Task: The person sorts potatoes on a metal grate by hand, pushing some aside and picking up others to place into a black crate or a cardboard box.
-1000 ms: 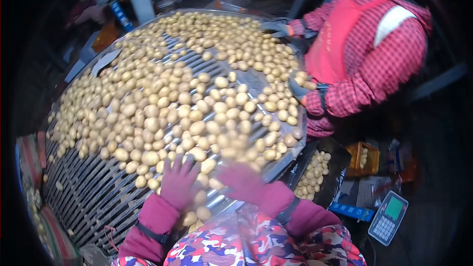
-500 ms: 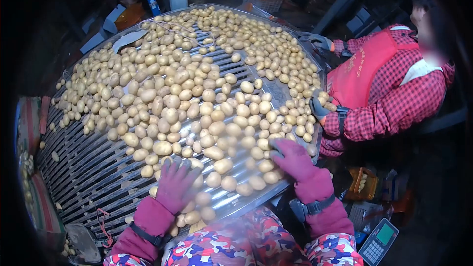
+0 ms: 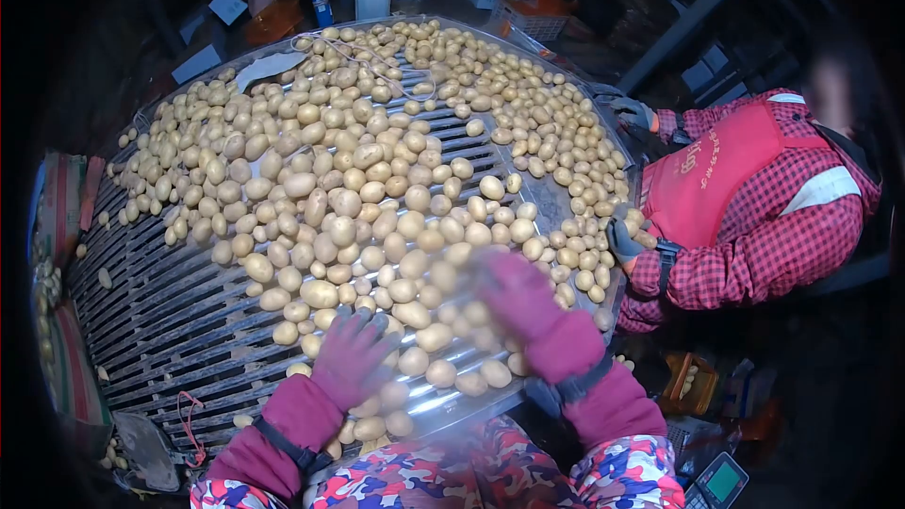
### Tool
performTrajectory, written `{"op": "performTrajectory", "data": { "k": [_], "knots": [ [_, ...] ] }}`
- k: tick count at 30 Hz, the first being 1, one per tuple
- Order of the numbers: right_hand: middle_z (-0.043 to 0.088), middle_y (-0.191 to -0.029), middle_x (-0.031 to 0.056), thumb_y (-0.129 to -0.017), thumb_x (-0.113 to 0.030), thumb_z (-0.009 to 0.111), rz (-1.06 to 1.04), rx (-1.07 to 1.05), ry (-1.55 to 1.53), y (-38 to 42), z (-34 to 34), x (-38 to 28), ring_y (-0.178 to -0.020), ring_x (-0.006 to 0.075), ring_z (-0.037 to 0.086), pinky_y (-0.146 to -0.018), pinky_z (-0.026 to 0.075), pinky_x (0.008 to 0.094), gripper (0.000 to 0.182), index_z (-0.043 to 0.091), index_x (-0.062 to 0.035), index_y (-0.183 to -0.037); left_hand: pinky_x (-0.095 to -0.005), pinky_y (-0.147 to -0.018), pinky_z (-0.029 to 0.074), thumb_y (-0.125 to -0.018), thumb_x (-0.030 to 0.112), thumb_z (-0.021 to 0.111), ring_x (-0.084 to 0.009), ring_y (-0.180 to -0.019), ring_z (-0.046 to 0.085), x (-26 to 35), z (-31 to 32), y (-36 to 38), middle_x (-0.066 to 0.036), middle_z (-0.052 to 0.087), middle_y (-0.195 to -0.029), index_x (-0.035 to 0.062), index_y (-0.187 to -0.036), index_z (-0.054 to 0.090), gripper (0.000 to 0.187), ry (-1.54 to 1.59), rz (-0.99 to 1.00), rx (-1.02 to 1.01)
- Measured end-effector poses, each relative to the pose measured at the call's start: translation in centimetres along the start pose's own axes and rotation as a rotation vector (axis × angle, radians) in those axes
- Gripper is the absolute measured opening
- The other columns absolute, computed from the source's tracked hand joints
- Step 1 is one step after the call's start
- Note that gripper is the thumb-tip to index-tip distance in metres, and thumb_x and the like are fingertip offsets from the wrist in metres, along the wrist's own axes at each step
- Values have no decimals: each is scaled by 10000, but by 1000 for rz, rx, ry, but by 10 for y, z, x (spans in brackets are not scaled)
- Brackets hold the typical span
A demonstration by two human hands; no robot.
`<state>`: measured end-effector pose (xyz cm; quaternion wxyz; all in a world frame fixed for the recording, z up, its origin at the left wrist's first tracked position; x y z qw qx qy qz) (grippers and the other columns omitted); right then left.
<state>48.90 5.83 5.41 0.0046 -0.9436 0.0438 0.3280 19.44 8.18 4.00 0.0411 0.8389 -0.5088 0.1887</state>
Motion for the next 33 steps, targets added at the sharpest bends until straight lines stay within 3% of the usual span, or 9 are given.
{"op": "performTrajectory", "data": {
  "k": [1,2,4,8,10,15,21,22,33],
  "knots": [
    [657,-970,126,-881,-182,597,36,167,93,-16,-21,0,-910,329,632,-800,496,453,312,628,-105,-1183,-607,-1095,288,-793,340,646,-416,-1281,436,0,0,-1,-164,525,-1341,127,-1316,583,568,13,4,-2],
    [639,-1046,127,-879,-176,587,-106,393,345,-33,-16,36,-946,327,626,-812,496,456,292,620,-108,-1161,-607,-1096,287,-789,348,650,-414,-1282,436,-1,0,-2,-164,521,-1350,126,-1320,579,581,26,9,-5],
    [631,-1138,172,-825,-185,656,204,211,434,-54,-16,63,-1036,353,611,-914,483,448,406,606,-70,-1211,-608,-1098,284,-783,357,655,-414,-1282,435,-1,1,-4,-164,516,-1358,125,-1327,574,597,29,3,-15],
    [576,-1218,146,-806,-217,656,209,184,581,-64,3,92,-1116,326,568,-889,489,450,436,585,-106,-1223,-610,-1098,282,-765,380,670,-410,-1281,434,-5,2,-5,-163,508,-1364,130,-1334,570,630,15,-5,-24],
    [611,-1141,151,-771,-228,702,167,218,383,-61,-11,100,-1062,342,603,-898,494,433,523,578,-90,-1260,-613,-1096,282,-768,386,670,-407,-1278,437,-2,2,-7,-162,516,-1348,129,-1324,576,620,4,-3,-30],
    [606,-1148,143,-747,-278,708,183,342,408,-96,-56,64,-1075,338,597,-896,494,438,562,584,-103,-1266,-609,-1091,291,-783,411,665,-400,-1282,440,-2,3,-8,-159,520,-1346,133,-1324,577,615,20,-41,-55],
    [566,-1293,171,-818,-244,622,324,-106,582,-158,-6,59,-1223,319,549,-1013,450,433,623,481,-196,-1423,-609,-1094,297,-779,432,672,-389,-1277,453,-4,-1,-12,-154,522,-1345,158,-1332,575,625,44,-17,-21],
    [541,-1343,179,-830,-226,607,373,-127,558,-163,-3,63,-1261,326,530,-1034,441,448,651,441,-244,-1459,-593,-1042,353,-746,386,702,-337,-1179,517,-2,-7,-15,-112,558,-1244,135,-1223,619,546,27,8,45],
    [578,-1303,178,-816,-306,690,381,-74,331,-161,-14,73,-1175,346,585,-979,471,461,703,436,-219,-1465,-590,-1078,329,-791,430,663,-383,-1245,482,-6,-3,-12,-143,537,-1316,164,-1314,588,592,63,-31,-19]
  ]
}}
Point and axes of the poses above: each hand's wrist, its own y-axis away from the middle knuckle, its own z-axis out of the palm, x = y × z, the point moved 3 cm from there along -y, towards the middle knuckle
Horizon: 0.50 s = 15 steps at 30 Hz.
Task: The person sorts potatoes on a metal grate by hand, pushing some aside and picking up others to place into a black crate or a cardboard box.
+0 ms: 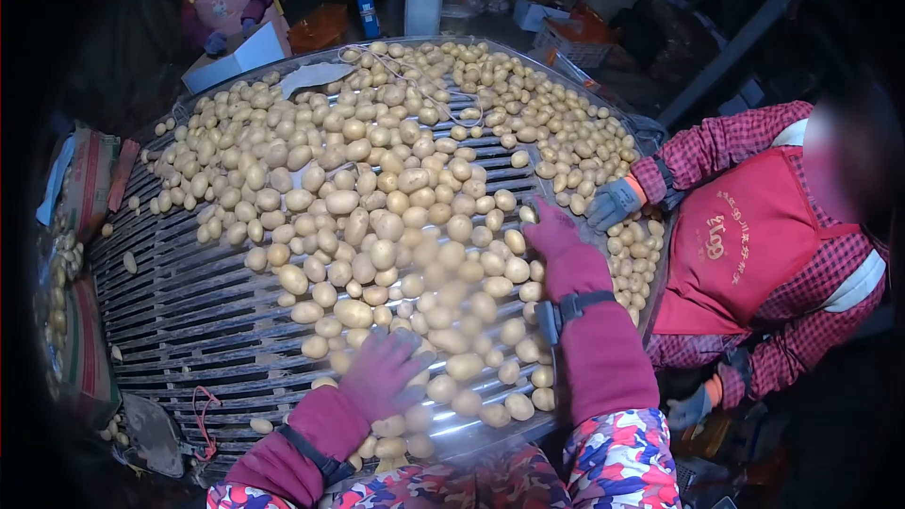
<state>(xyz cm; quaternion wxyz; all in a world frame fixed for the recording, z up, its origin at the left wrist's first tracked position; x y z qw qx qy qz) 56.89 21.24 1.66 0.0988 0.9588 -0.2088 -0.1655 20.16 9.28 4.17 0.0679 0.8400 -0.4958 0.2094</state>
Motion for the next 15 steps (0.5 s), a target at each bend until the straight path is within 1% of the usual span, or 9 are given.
{"op": "performTrajectory", "data": {
  "k": [2,4,6,8,10,11,13,14,15],
  "knots": [
    [599,-1294,158,-823,-265,681,-107,211,-263,41,-27,-6,-1205,303,582,-998,467,438,610,508,-146,-1396,-586,-1077,334,-791,430,669,-383,-1234,490,-2,1,1,-142,543,-1310,158,-1302,596,583,12,-18,26],
    [601,-1287,165,-824,-246,691,-278,140,-674,86,-38,12,-1192,305,590,-1001,462,405,575,545,-116,-1365,-588,-1080,332,-790,438,671,-390,-1243,485,-3,2,4,-147,550,-1303,150,-1285,608,576,24,-34,55],
    [622,-1251,177,-818,-220,701,-247,-54,-852,166,-83,13,-1169,296,608,-992,462,364,529,589,-93,-1319,-555,-1013,383,-740,398,699,-365,-1170,528,5,-10,-4,-133,577,-1193,157,-1227,616,550,-28,1,91],
    [644,-1200,191,-824,-213,690,-226,-148,-503,223,-100,57,-1120,285,636,-961,473,345,482,617,-83,-1282,-550,-1010,382,-726,389,708,-365,-1170,523,6,-8,-5,-132,573,-1179,158,-1212,616,545,-10,5,105],
    [658,-1143,198,-826,-260,696,-56,-217,-324,278,-104,95,-1062,297,655,-920,496,371,465,641,-80,-1251,-546,-1013,376,-720,375,718,-365,-1174,520,7,-7,-5,-131,572,-1187,154,-1210,615,547,-40,-3,102],
    [658,-1143,198,-826,-260,696,-41,-215,-320,295,-104,106,-1062,297,655,-920,496,371,465,641,-80,-1251,-549,-1027,365,-709,375,731,-364,-1188,509,9,-8,-7,-131,568,-1198,153,-1220,608,571,-29,-9,87],
    [654,-1123,204,-829,-314,698,202,-535,297,317,-96,130,-1015,325,660,-892,507,417,497,629,-82,-1263,-551,-1034,361,-707,380,737,-366,-1196,503,11,-6,-8,-133,564,-1209,154,-1229,603,585,-41,-10,79],
    [654,-1123,204,-829,-314,698,204,-530,290,315,-92,130,-1015,325,660,-892,507,417,497,629,-82,-1263,-552,-1041,357,-704,384,743,-369,-1204,496,11,-6,-7,-134,561,-1221,155,-1238,597,599,-68,-22,69],
    [653,-1129,197,-834,-323,694,149,-350,98,307,-90,124,-1029,336,650,-904,500,433,512,613,-82,-1278,-555,-1048,354,-709,390,750,-376,-1204,489,10,-5,-6,-137,553,-1244,155,-1251,586,613,-76,-19,60]
  ]
}}
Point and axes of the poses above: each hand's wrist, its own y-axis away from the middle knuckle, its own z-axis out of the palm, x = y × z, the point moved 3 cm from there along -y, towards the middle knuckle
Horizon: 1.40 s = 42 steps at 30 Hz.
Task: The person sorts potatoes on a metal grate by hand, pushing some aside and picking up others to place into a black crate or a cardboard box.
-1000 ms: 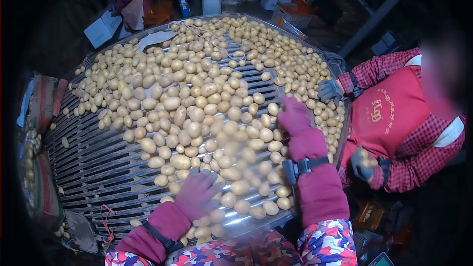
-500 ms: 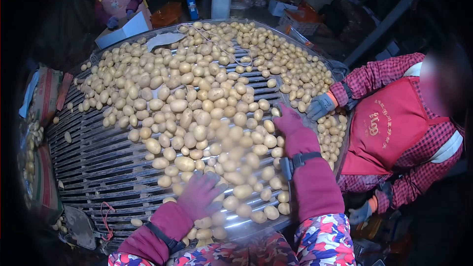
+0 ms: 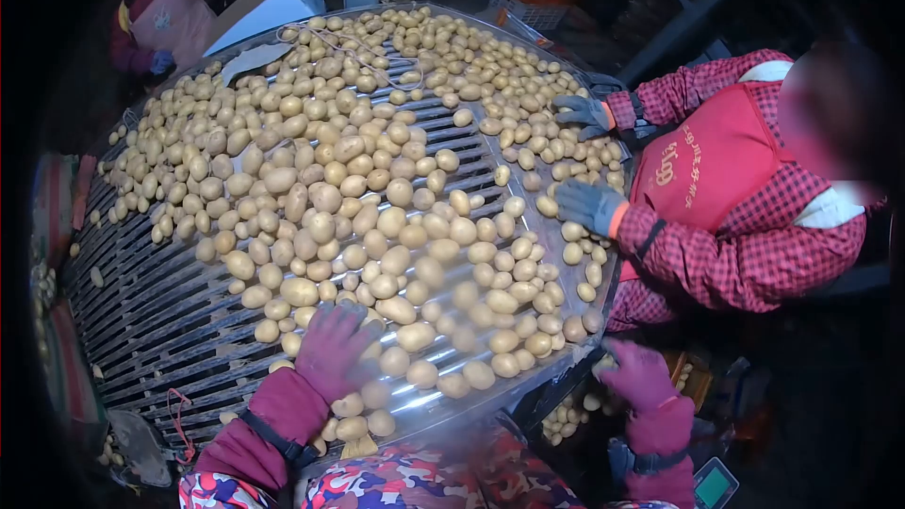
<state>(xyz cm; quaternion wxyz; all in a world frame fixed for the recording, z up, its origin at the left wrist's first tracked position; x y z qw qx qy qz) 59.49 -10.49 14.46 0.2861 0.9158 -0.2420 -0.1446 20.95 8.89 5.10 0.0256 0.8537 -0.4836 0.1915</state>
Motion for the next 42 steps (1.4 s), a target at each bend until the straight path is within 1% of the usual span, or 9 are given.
{"op": "performTrajectory", "data": {
  "k": [7,12,19,28,31,33,39,41,42],
  "knots": [
    [538,-1335,183,-860,-273,656,-527,532,-325,-145,18,-120,-1212,352,529,-960,472,452,555,514,-121,-1374,-558,-1047,356,-718,379,751,-381,-1188,494,-1,3,3,-140,553,-1246,149,-1246,585,599,2,-5,29],
    [475,-1388,192,-760,-293,711,-359,681,343,-213,46,-185,-1281,383,473,-990,452,472,641,520,-152,-1355,-554,-1060,348,-739,393,724,-386,-1248,476,-6,7,6,-144,543,-1298,144,-1272,596,601,31,-13,-10],
    [548,-1215,183,-703,-423,731,-355,254,-27,-204,18,-169,-1152,375,526,-906,466,488,667,562,-122,-1274,-566,-1018,379,-758,449,701,-377,-1227,493,-10,9,8,-136,566,-1243,184,-1263,601,579,7,4,32],
    [620,-1095,193,-712,-476,716,-357,286,-78,-193,19,-162,-1041,364,609,-852,495,479,581,645,-69,-1122,-565,-1009,390,-758,443,701,-379,-1230,494,-9,6,7,-143,567,-1242,172,-1252,603,572,2,14,50],
    [649,-1080,83,-750,-275,774,-433,83,-940,-181,11,-120,-980,201,625,-850,504,349,478,645,-38,-1145,-553,-1006,399,-733,424,722,-378,-1230,500,-8,4,7,-151,575,-1224,148,-1219,615,569,0,16,56],
    [641,-1067,53,-760,-210,774,-468,30,-994,-132,2,-82,-973,157,597,-852,490,312,513,626,-40,-1221,-550,-1003,403,-706,416,740,-378,-1229,504,-9,6,8,-154,577,-1220,123,-1191,622,579,5,-3,94],
    [679,-986,145,-707,-327,782,-1,-196,199,18,0,2,-973,296,663,-877,507,389,459,686,-90,-1088,-550,-1036,371,-698,399,745,-389,-1263,465,-7,10,7,-163,547,-1287,112,-1232,600,624,-7,-7,30],
    [662,-1033,169,-749,-323,741,81,-240,240,15,8,1,-1001,374,632,-882,500,442,432,671,-110,-1118,-552,-1071,336,-718,376,730,-408,-1304,424,-7,10,5,-165,503,-1376,116,-1309,570,666,8,-36,-42],
    [651,-1062,169,-782,-314,717,-87,31,44,6,8,-11,-1013,364,627,-883,499,438,420,659,-111,-1145,-552,-1071,336,-718,376,730,-408,-1304,424,-5,10,4,-165,503,-1376,116,-1309,570,666,1,-28,-45]
  ]
}}
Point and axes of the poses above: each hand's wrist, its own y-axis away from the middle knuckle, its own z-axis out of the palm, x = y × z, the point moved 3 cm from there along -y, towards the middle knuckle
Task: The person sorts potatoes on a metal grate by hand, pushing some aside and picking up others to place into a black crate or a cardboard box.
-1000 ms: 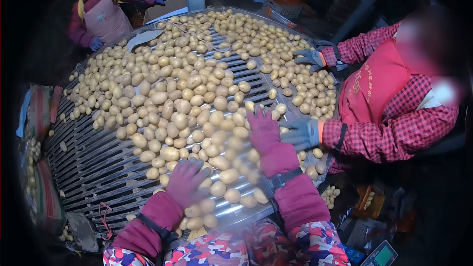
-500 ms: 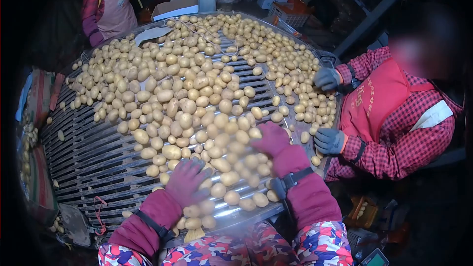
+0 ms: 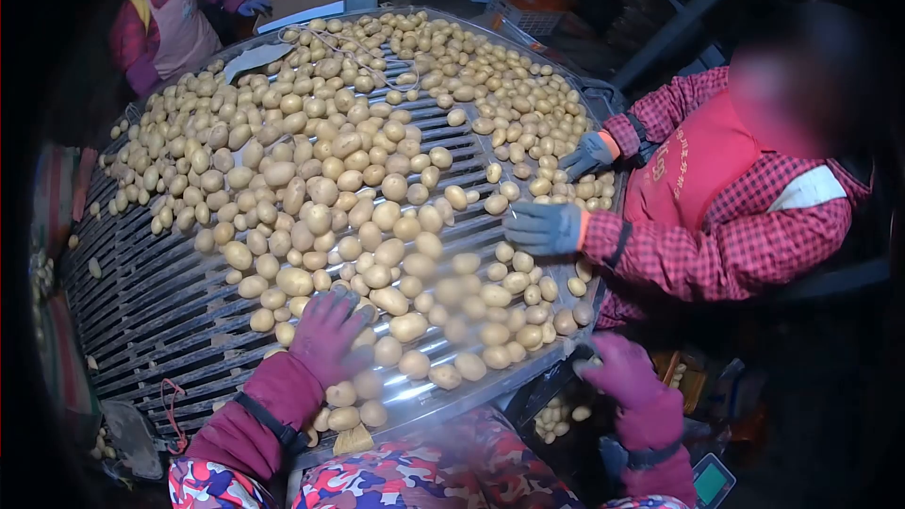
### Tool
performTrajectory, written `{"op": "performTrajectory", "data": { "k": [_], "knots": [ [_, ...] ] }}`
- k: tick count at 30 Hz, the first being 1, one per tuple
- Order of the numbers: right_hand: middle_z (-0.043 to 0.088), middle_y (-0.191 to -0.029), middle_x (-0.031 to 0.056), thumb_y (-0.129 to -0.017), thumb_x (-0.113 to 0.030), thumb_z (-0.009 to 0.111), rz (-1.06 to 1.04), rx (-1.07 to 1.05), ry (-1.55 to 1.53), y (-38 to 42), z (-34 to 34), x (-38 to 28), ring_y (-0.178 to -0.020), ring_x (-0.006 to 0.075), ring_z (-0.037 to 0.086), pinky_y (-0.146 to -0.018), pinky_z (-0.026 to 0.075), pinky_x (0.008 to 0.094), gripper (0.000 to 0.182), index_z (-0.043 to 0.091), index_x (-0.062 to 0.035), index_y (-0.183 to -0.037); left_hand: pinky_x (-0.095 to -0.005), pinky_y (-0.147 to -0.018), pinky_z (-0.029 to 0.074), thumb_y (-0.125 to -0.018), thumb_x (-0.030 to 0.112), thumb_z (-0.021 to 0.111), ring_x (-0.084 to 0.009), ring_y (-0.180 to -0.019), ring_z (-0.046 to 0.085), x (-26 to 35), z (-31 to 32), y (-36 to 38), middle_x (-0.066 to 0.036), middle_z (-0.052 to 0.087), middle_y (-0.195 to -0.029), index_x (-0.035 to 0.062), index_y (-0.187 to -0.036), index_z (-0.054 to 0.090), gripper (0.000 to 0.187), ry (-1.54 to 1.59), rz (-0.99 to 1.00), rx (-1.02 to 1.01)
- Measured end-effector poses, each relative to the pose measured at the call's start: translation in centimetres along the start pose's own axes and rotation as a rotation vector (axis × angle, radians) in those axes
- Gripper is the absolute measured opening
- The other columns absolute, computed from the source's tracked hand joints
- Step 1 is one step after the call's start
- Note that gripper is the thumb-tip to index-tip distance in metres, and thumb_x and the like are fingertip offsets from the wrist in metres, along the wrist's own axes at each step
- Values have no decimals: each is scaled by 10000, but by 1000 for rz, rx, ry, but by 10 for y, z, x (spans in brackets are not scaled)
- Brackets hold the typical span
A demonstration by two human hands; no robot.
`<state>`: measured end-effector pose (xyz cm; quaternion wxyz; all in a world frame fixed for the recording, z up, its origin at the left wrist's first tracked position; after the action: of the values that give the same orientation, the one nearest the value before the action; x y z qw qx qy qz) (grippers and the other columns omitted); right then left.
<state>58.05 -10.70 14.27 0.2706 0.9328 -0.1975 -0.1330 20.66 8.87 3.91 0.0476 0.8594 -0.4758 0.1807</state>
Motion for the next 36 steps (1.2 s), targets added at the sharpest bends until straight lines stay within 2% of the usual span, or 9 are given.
{"op": "performTrajectory", "data": {
  "k": [3,7,15,17,23,26,28,31,36],
  "knots": [
    [605,-1174,162,-860,-292,650,-361,510,-226,-59,15,-47,-1089,340,590,-894,489,435,417,605,-116,-1235,-553,-1070,337,-721,379,727,-411,-1299,427,-1,1,3,-167,502,-1370,114,-1310,568,665,-9,6,25],
    [592,-1193,134,-856,-304,656,-481,613,-148,-165,66,-107,-1139,318,565,-896,480,450,462,572,-143,-1281,-555,-1071,338,-724,390,728,-411,-1298,430,-2,2,3,-169,512,-1362,112,-1307,573,665,-4,-18,21],
    [561,-1241,153,-793,-355,706,-344,299,-154,-185,40,-145,-1111,316,589,-890,483,463,568,551,-144,-1298,-552,-1008,393,-738,448,710,-374,-1236,496,-3,-1,5,-149,582,-1229,122,-1227,618,595,-34,34,125],
    [549,-1231,171,-788,-320,715,-597,327,-303,-186,48,-160,-1076,303,598,-913,479,474,580,540,-141,-1311,-552,-1002,395,-744,459,703,-372,-1241,492,-5,3,5,-147,579,-1238,131,-1229,624,591,-55,44,132],
    [439,-1242,148,-771,-201,702,-335,218,33,-220,72,-185,-1105,339,542,-873,512,469,520,565,-247,-1271,-549,-997,398,-758,471,683,-369,-1240,493,-5,3,2,-143,581,-1232,133,-1229,624,583,-58,24,99],
    [449,-1280,162,-738,-207,734,-385,266,-43,-225,80,-171,-1141,351,533,-897,509,461,583,556,-236,-1292,-544,-994,401,-740,462,701,-372,-1223,502,-3,1,0,-148,585,-1217,125,-1223,622,594,-54,46,124],
    [438,-1355,170,-723,-198,759,-496,184,-679,-240,97,-153,-1207,334,514,-931,502,417,611,571,-201,-1305,-541,-994,402,-729,458,713,-372,-1218,505,-2,-1,-1,-151,586,-1213,119,-1221,620,605,-57,55,138],
    [455,-1379,176,-729,-199,777,-424,135,-1096,-144,33,-142,-1279,298,481,-960,482,374,612,591,-156,-1311,-536,-1005,398,-702,447,739,-374,-1215,505,-1,-4,1,-161,585,-1210,103,-1219,612,633,-38,60,132],
    [509,-1363,187,-719,-199,792,-309,357,-569,-16,10,-22,-1239,319,542,-981,469,387,563,633,-119,-1253,-544,-1044,366,-709,423,746,-396,-1256,470,-4,3,1,-161,554,-1291,104,-1267,586,662,-20,24,107]
  ]
}}
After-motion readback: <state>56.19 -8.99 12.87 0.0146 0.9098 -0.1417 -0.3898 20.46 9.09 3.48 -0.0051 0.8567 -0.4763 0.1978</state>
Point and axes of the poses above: each hand's wrist, its own y-axis away from the middle knuckle, its own z-axis out of the palm, x = y × z, the point moved 3 cm from there along -y, towards the middle knuckle
